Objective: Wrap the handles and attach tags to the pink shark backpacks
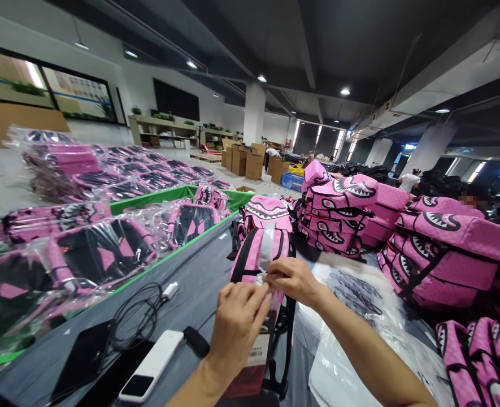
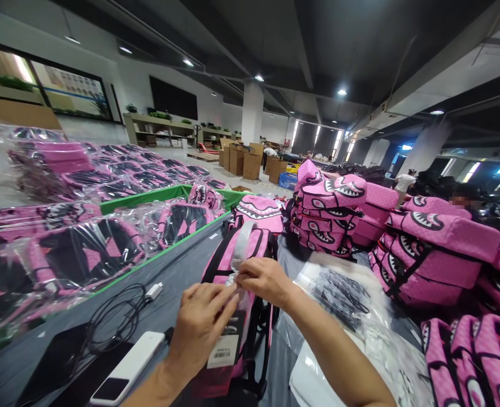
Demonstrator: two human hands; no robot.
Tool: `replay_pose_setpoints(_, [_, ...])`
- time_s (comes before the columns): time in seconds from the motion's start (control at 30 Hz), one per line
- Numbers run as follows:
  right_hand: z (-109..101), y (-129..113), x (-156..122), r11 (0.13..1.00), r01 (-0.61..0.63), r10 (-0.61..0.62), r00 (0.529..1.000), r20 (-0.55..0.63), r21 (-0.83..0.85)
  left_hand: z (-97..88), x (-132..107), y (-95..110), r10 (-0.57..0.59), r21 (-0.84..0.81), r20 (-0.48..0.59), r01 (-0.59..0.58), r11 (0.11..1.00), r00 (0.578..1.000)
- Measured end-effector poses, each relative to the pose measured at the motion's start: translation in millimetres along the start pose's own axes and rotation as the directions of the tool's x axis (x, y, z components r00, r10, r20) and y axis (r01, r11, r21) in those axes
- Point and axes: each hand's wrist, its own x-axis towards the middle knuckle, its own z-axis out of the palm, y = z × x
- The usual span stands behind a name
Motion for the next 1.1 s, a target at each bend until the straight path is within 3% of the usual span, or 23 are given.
replay_pose_setpoints(0.03, [3.0, -1.8, -3.6, 0.999, -0.045, 0.045, 0.999, -0.022, 0.002, -1.9, 0.8, -3.9, -0.178, -0.158, 0.016, 0.178, 0.971, 0.984])
replay_pose_setpoints(0.07, [5.9, -4.1, -7.1, 0.997, -0.083, 0.083, 0.995, -0.046, 0.003, -4.4, 2.7, -8.2, -0.373, -0.309, 0.066, 0.374, 0.874, 0.926])
replay_pose_setpoints(0.13, [11.4, -8.8, -12.3, 0.993, -0.117, 0.115, 0.986, -0.119, -0.008, -11.4, 9.5, -15.8, -0.646, -0.513, 0.272, 0.675, 0.53, 0.713])
replay_pose_setpoints(0.17, [13.9, -10.8, -13.8, 0.994, -0.107, 0.1, 0.981, -0.163, -0.031, -15.3, 14.3, -18.2, -0.688, -0.544, 0.401, 0.761, 0.352, 0.605])
replay_pose_setpoints(0.23, [18.2, -13.2, -14.2, 0.992, -0.053, 0.02, 0.963, -0.268, -0.115, -22.2, 25.4, -18.7, -0.638, -0.501, 0.623, 0.857, 0.121, 0.454])
replay_pose_setpoints(0.3, [21.6, -13.8, -12.6, 0.978, -0.002, -0.077, 0.926, -0.368, -0.209, -25.4, 36.6, -14.4, -0.542, -0.412, 0.759, 0.911, 0.029, 0.36])
replay_pose_setpoints(0.4, [24.8, -14.0, -10.2, 0.96, 0.009, -0.138, 0.885, -0.445, -0.28, -21.5, 49.2, -4.9, -0.47, -0.319, 0.845, 0.946, -0.061, 0.255])
replay_pose_setpoints(0.5, [25.9, -16.3, -11.5, 0.953, -0.03, -0.116, 0.883, -0.455, -0.301, -13.2, 54.3, 2.5, -0.515, -0.29, 0.832, 0.953, -0.09, 0.205])
replay_pose_setpoints(0.6, [25.9, -21.4, -16.6, 0.949, -0.099, -0.055, 0.884, -0.464, -0.301, -9.2, 52.7, 7.4, -0.549, -0.3, 0.811, 0.949, -0.093, 0.203])
replay_pose_setpoints(0.87, [24.9, -36.4, -27.9, 0.941, -0.245, 0.112, 0.875, -0.471, -0.232, -3.1, 41.4, 13.5, -0.541, -0.315, 0.826, 0.925, -0.212, 0.158])
replay_pose_setpoints(1.1, [26.0, -50.6, -32.4, 0.889, -0.398, 0.299, 0.879, -0.372, -0.227, -1.3, 35.3, 15.4, -0.58, -0.298, 0.804, 0.934, -0.199, 0.133])
